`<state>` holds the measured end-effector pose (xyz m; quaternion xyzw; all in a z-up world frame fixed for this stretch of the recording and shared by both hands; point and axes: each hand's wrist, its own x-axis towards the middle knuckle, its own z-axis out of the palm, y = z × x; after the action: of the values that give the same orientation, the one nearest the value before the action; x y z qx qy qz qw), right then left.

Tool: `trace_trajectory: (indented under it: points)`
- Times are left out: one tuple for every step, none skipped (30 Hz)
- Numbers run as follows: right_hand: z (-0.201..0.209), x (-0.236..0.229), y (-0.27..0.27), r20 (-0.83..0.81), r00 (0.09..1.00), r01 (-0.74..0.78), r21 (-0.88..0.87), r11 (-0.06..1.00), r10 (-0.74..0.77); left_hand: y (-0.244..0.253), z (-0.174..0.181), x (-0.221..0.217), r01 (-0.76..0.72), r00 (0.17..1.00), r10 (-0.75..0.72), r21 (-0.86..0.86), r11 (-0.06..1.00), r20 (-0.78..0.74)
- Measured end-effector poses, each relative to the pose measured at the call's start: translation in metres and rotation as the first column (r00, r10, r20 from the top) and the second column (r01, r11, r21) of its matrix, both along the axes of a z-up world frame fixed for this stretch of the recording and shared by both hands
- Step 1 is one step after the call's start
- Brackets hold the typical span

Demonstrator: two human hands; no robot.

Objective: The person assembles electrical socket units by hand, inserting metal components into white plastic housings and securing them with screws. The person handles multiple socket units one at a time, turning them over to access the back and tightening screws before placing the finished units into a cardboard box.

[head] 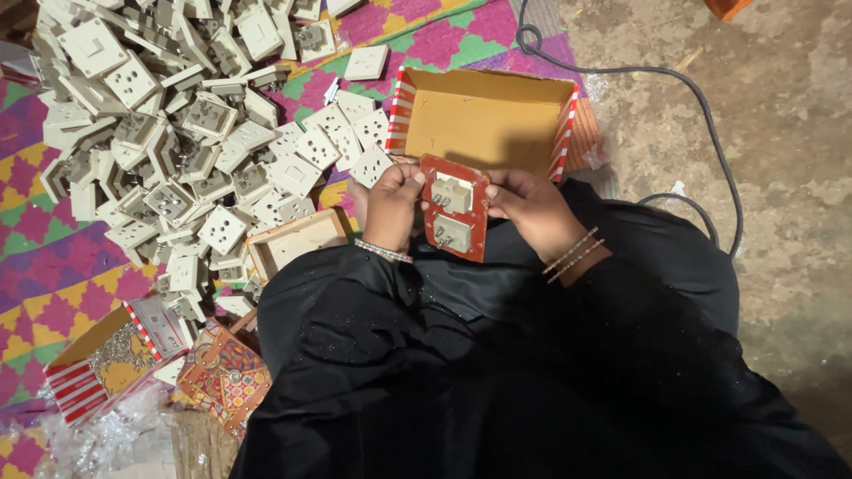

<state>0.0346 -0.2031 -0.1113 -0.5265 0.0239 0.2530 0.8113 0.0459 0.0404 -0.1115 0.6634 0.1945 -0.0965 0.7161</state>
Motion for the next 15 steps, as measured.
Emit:
trace_trajectory:
  points:
    - [0.0, 0.0, 0.0, 0.038, 0.999, -0.007, -0.018, 1.0, 0.007, -0.003, 0.0, 0.0, -0.004, 1.0, 0.004, -0.006, 1.0, 0.024]
    - [0.001, 0.0, -0.001, 0.076, 0.997, -0.012, -0.036, 0.999, 0.015, -0.006, 0.001, 0.002, -0.007, 0.999, 0.008, -0.013, 1.0, 0.049]
    - [0.003, 0.0, -0.001, 0.084, 0.996, 0.017, -0.039, 0.999, -0.013, -0.008, 0.003, 0.003, -0.011, 0.997, 0.013, -0.018, 1.0, 0.071]
    - [0.006, 0.002, -0.003, 0.091, 0.995, 0.046, -0.042, 0.998, -0.042, -0.011, 0.005, 0.004, 0.014, 0.997, -0.011, -0.036, 0.999, 0.075]
    - [0.011, 0.004, -0.004, 0.1, 0.992, 0.077, -0.045, 0.996, -0.072, -0.013, 0.008, 0.008, 0.041, 0.996, -0.037, -0.054, 0.998, 0.079]
    - [0.016, 0.007, -0.009, 0.078, 0.99, 0.124, -0.07, 0.99, -0.118, -0.015, 0.01, 0.013, 0.068, 0.995, -0.062, -0.072, 0.995, 0.084]
    - [0.022, 0.01, -0.017, 0.054, 0.985, 0.17, -0.095, 0.981, -0.165, -0.017, 0.013, 0.018, 0.125, 0.989, -0.117, -0.085, 0.989, 0.095]
    - [0.028, 0.012, -0.024, 0.032, 0.977, 0.215, -0.121, 0.969, -0.212, -0.018, 0.015, 0.024, 0.182, 0.979, -0.171, -0.097, 0.979, 0.106]
    - [0.036, 0.013, -0.032, 0.044, 0.967, 0.256, -0.159, 0.953, -0.253, -0.02, 0.017, 0.031, 0.241, 0.966, -0.227, -0.11, 0.964, 0.119]
    - [0.044, 0.014, -0.042, 0.057, 0.955, 0.297, -0.198, 0.934, -0.292, -0.02, 0.019, 0.039, 0.247, 0.954, -0.256, 0.075, 0.966, 0.159]
    - [0.051, 0.016, -0.049, 0.07, 0.942, 0.336, -0.234, 0.912, -0.329, -0.02, 0.02, 0.047, 0.236, 0.938, -0.29, 0.259, 0.937, 0.192]
    - [0.057, 0.018, -0.058, 0.04, 0.919, 0.392, -0.196, 0.899, -0.392, -0.02, 0.02, 0.055, 0.21, 0.919, -0.328, 0.434, 0.876, 0.218]
    - [0.065, 0.02, -0.069, 0.007, 0.892, 0.447, -0.158, 0.88, -0.452, -0.018, 0.02, 0.06, 0.235, 0.893, -0.409, 0.579, 0.78, 0.189]
    - [0.07, 0.022, -0.075, -0.028, 0.861, 0.502, -0.122, 0.856, -0.508, -0.016, 0.018, 0.066, 0.25, 0.863, -0.483, 0.708, 0.661, 0.146]
    - [0.074, 0.023, -0.078, 0.007, 0.847, 0.53, -0.093, 0.843, -0.532, -0.014, 0.015, 0.072, 0.257, 0.83, -0.55, 0.814, 0.521, 0.09]
